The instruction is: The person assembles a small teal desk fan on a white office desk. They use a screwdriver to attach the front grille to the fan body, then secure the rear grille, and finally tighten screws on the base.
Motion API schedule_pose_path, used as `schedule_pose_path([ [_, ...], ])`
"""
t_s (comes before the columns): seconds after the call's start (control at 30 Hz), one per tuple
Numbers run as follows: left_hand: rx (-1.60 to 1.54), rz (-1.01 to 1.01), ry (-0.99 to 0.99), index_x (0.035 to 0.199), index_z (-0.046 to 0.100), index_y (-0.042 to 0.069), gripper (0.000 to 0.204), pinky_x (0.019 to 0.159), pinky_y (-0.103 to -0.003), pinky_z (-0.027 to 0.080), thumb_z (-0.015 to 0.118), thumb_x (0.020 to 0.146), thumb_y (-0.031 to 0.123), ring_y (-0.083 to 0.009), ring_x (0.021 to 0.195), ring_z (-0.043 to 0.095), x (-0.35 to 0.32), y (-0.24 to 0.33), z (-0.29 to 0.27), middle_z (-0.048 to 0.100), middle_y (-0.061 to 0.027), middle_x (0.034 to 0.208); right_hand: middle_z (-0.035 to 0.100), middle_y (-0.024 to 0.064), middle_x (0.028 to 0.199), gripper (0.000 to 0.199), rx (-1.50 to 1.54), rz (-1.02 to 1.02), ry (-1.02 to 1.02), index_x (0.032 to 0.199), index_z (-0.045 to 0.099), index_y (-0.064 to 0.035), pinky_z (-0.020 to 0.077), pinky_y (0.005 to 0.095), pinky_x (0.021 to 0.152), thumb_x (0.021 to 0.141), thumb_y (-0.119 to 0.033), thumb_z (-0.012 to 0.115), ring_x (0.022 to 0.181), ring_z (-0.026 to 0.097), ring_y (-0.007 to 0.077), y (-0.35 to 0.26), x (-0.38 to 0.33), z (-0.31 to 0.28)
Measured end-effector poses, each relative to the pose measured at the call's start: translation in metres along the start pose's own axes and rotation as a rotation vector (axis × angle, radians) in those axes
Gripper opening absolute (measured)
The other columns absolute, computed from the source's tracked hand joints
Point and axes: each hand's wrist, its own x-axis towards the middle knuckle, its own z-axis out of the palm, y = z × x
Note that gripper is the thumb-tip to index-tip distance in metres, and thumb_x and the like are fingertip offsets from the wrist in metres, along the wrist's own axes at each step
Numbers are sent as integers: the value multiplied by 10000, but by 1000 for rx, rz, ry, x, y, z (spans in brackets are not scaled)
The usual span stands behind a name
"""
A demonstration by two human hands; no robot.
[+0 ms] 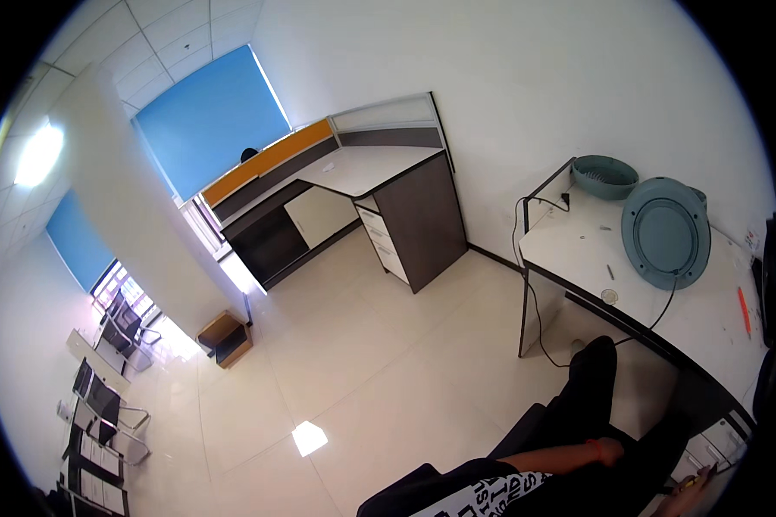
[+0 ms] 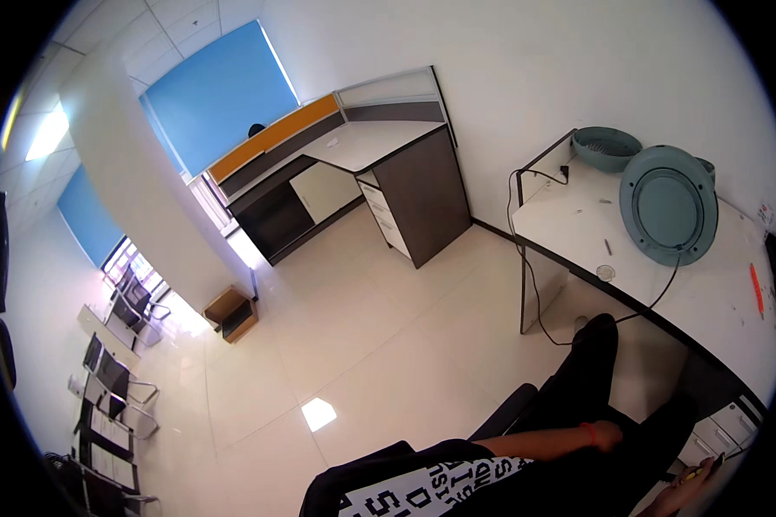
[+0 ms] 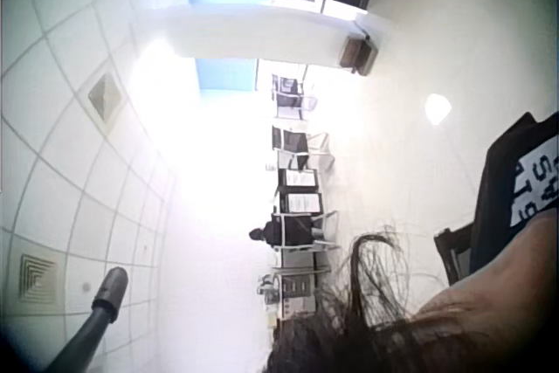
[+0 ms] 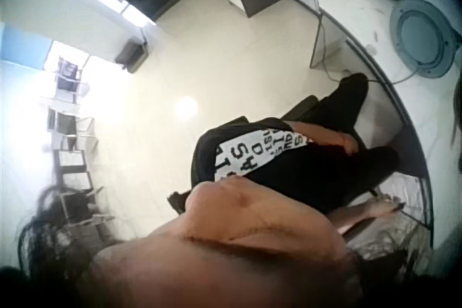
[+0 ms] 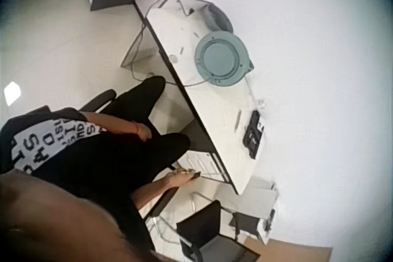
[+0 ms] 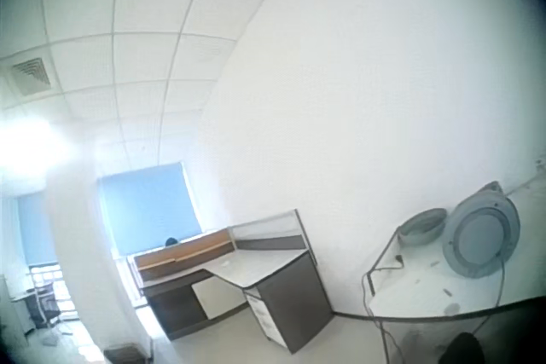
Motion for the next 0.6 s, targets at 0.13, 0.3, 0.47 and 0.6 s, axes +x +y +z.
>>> schedule_pose_path([
  [0.13, 24, 5, -3, 948, 786, 58, 256, 828, -490, 585, 696, 749, 191, -378, 967, 724, -3, 2, -3, 752, -198, 1001, 646, 216, 991, 387, -218, -344, -126, 1288, 594, -29, 427, 365, 471, 1035, -320, 558, 633, 595, 232, -5, 9, -12],
  [0.3, -54, 13, 17, 922, 772, 45, 231, 816, -474, 584, 671, 769, 185, -360, 924, 728, 30, -11, 24, 750, -198, 984, 630, 103, 944, 395, -124, -199, -66, 1351, 548, -67, 420, 299, 600, 1029, -290, 600, 688, 545, 169, -9, -7, 20],
  [0.47, -1179, -648, 129, 1142, 682, 47, 359, 794, -409, 532, 591, 905, 301, -301, 854, 666, 68, -37, -11, 688, -132, 920, 539, -16, 863, 374, 129, 49, -720, 1341, 571, -71, 381, 202, 625, 971, -47, 623, 695, 458, 50, -23, -110, 102],
  [0.6, -1384, -463, 535, 1242, 630, 71, 368, 838, -396, 536, 532, 945, 266, -308, 937, 685, -55, 3, -89, 697, -163, 997, 618, 28, 924, 220, -322, -82, -1102, 1144, 616, 5, 478, 271, 803, 931, -20, 665, 837, 585, 124, -37, -191, 132],
])
